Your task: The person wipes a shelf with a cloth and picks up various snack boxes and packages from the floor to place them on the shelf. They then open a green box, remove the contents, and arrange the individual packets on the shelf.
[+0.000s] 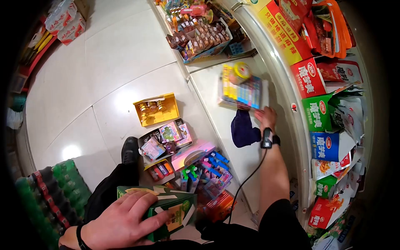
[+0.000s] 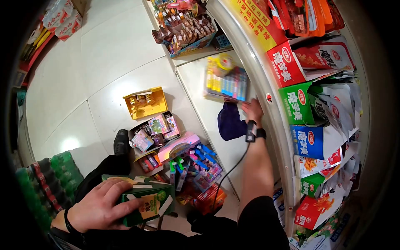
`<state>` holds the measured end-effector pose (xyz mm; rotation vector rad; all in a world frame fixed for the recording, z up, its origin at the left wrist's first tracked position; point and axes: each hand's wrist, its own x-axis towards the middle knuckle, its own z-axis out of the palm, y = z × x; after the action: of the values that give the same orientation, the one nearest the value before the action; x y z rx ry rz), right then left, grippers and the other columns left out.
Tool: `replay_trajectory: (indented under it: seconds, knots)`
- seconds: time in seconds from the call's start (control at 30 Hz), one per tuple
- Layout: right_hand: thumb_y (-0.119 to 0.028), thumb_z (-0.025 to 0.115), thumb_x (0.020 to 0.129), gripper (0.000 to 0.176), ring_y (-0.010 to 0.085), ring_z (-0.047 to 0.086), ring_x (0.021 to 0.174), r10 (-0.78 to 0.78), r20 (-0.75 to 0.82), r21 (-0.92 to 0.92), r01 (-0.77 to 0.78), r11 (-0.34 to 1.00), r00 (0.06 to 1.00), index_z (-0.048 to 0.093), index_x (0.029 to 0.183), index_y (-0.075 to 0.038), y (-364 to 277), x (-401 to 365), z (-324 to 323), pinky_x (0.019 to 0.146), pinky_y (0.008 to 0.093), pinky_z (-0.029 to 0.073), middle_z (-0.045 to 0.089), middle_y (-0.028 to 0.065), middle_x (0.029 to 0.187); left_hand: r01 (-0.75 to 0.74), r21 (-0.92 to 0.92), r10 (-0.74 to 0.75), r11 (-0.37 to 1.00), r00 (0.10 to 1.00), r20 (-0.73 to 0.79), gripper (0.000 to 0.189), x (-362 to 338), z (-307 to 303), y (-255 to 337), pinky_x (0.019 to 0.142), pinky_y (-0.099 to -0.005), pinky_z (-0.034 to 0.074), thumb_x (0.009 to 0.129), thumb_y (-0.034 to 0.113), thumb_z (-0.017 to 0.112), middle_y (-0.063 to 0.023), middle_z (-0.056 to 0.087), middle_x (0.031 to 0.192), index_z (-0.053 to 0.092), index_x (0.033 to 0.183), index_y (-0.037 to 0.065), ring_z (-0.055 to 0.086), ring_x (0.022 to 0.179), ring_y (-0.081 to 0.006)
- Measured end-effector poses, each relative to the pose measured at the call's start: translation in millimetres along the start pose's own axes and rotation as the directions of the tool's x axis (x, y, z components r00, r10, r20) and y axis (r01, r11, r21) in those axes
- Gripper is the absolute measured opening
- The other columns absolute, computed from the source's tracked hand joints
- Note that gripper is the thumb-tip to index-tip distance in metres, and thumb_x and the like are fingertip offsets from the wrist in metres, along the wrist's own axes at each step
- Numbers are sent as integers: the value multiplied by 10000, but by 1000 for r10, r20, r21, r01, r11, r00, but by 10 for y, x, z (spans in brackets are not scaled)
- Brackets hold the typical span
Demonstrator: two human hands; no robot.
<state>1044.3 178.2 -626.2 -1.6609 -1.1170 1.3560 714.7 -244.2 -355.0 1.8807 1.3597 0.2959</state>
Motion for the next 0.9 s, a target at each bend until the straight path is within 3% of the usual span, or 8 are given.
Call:
replay_trajectory:
  seconds: [0.23,0.5,0.57,0.6,0.63,0.7,0.8,0.9]
  knots:
    - [-223,523,1008,286,293,680,987,44,-214,218,4,976,976,533,1186,0,715,-62,-1395,891,398,574,654,174,1083,-28,-2,28,1000,1000,-5,759,-10,82,-6,973,-500,512,611,366,856,-187,516,1213,604,1293,149,585,1129,-413]
    - [-289,528,1015,323,240,629,1058,161,-387,316,-33,948,908,573,1233,-55,1019,-1063,-1675,856,347,551,622,60,1089,-36,6,36,999,999,4,734,-14,45,-57,947,-492,522,638,362,851,-185,516,1219,603,1298,159,584,1129,-414]
    - [-269,528,1006,316,255,602,1115,21,-331,-18,-29,999,943,594,1231,-57,1286,-1244,-1512,945,379,509,610,79,1144,-41,16,41,999,999,-16,718,2,8,-95,931,-487,527,657,372,845,-189,521,1215,606,1298,157,587,1120,-414]
    - [-199,587,953,310,301,560,1210,-359,-26,-616,268,741,933,599,1206,-20,1398,-1245,-1441,1056,407,435,587,135,1247,-40,16,41,999,999,-19,718,15,-15,-109,931,-487,527,657,372,845,-189,521,1215,606,1298,157,587,1120,-414]
    - [-137,630,891,353,368,521,1268,-547,258,-710,540,452,797,615,1216,-1,1278,-1335,-1127,1112,443,387,535,203,1361,-35,11,35,999,999,-12,706,26,-40,-118,926,-485,529,664,371,843,-191,524,1212,610,1295,157,590,1115,-413]
    - [-174,674,867,497,426,421,1362,-522,540,-637,726,258,660,585,1340,-51,855,-1365,-499,1146,493,330,465,223,1471,-26,6,26,1000,1000,-6,694,36,-101,-163,921,-483,532,671,370,841,-193,526,1209,614,1291,157,592,1109,-413]
    - [-255,634,916,498,425,372,1391,-402,661,-663,744,84,634,542,1391,-133,917,-821,90,1151,522,291,428,167,1516,-13,0,13,1000,1000,1,670,59,-188,-274,911,-478,537,677,377,836,-197,533,1198,628,1274,156,600,1088,-415]
    - [-259,610,933,459,409,389,1369,-532,607,-699,715,-4,591,546,1370,-137,838,-325,593,1135,535,293,452,150,1483,49,2,-49,999,998,-32,654,56,-260,-379,911,-486,535,680,394,830,-198,538,1189,640,1260,158,610,1065,-422]
